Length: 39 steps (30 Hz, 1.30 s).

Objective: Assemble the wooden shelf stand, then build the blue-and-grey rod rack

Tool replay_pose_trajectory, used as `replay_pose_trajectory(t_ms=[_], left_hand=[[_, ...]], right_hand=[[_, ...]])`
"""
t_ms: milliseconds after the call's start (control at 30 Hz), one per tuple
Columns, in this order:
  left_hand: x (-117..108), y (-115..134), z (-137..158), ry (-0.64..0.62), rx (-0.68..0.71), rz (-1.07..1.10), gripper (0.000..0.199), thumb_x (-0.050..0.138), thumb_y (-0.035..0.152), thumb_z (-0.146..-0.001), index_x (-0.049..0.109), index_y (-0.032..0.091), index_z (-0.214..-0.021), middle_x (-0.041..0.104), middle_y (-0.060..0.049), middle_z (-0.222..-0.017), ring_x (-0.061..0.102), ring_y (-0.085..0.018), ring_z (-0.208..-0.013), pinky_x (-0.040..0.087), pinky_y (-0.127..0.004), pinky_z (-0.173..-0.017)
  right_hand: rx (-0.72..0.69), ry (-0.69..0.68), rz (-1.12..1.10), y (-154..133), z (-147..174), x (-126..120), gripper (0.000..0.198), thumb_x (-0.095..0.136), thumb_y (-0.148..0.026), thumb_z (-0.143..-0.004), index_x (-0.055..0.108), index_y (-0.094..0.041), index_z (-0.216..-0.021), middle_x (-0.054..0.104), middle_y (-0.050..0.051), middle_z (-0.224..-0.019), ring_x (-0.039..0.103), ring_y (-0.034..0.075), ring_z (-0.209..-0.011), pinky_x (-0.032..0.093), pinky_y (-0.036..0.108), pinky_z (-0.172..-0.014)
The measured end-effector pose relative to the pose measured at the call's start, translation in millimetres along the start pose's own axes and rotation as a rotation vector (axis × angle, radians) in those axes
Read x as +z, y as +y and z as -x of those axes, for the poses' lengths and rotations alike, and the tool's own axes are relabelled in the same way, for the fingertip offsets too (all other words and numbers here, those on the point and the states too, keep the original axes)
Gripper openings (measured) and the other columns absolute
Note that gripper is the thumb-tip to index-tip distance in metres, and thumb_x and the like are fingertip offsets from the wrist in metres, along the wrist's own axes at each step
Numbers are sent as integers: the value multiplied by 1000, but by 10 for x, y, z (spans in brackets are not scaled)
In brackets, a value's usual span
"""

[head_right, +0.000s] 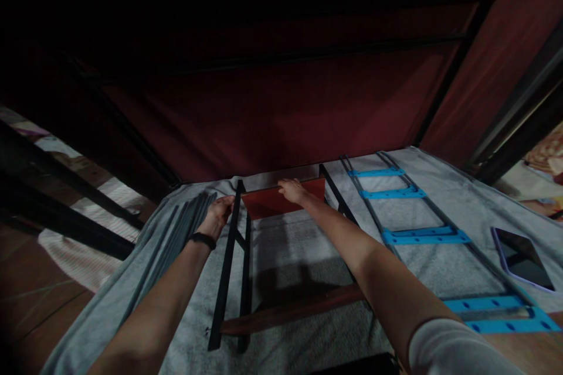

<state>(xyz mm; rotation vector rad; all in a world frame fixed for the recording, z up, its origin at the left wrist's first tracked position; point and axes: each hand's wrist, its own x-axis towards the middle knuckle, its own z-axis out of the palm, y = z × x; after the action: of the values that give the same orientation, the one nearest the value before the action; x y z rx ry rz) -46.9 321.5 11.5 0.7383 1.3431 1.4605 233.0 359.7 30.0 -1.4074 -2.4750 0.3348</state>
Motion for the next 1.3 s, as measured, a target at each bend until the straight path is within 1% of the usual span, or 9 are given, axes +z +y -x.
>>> replay_pose_trajectory(t_ms=[133,300,367,500,700,800,933,1133,1300], left_hand=[[-8,2,44,36,-40,56,14,72,10,-69,60,14,-76,64,-1,-64,60,-9,-52,48,-17,-49],[20,-40,54,76,-70,63,28,79,26,-70,53,15,-64,54,3,-51,48,-7,-40,38,-17,-39],[30,-30,57,75,-70,58,27,79,22,-68,53,15,-62,52,4,-49,45,-5,-38,35,-16,-38],[23,27,98,69,-54,82,13,73,9,-68,62,12,-73,61,1,-60,54,-6,-47,42,-14,-45],[61,15,105,122,-63,131,19,73,20,-74,55,15,-70,58,2,-57,53,-6,-46,43,-16,-46],[93,5,88,132,-62,130,19,74,14,-70,55,14,-67,54,4,-52,48,-6,-43,39,-16,-44],[76,37,128,114,-49,132,18,72,6,-64,62,13,-78,62,2,-60,55,-8,-49,43,-17,-49],[73,2,156,136,-50,149,25,79,23,-67,56,15,-72,58,3,-56,52,-8,-47,42,-18,-46],[101,-11,116,139,-56,151,18,75,14,-68,56,14,-69,56,4,-53,48,-6,-43,39,-17,-44]], right_hand=[[9,-2,1,-8,16,1,22,51,-21,-99,65,-19,-116,65,12,-124,59,23,-115,37,38,-99],[9,-10,9,-34,35,-24,21,50,-20,-99,64,-19,-115,65,11,-123,59,22,-113,37,37,-98],[8,-11,11,-43,40,-33,22,50,-20,-99,63,-18,-116,65,12,-124,59,22,-114,37,37,-98],[11,-16,16,-49,41,-32,22,50,-20,-99,64,-18,-116,65,12,-123,59,22,-115,37,36,-98],[10,-16,21,-35,28,-13,23,50,-20,-100,63,-17,-118,64,11,-127,58,22,-117,36,35,-99],[11,-15,27,-35,29,-9,23,50,-20,-99,63,-18,-119,64,11,-127,58,22,-118,37,36,-99],[14,-14,31,-40,31,-9,24,50,-19,-99,63,-18,-119,64,12,-126,58,22,-117,36,36,-99],[10,-21,36,-48,38,-24,26,48,-21,-100,63,-18,-121,64,12,-128,57,22,-118,36,37,-99],[10,-26,38,-57,54,-40,23,49,-20,-100,63,-17,-117,65,12,-124,59,22,-115,37,36,-98]])
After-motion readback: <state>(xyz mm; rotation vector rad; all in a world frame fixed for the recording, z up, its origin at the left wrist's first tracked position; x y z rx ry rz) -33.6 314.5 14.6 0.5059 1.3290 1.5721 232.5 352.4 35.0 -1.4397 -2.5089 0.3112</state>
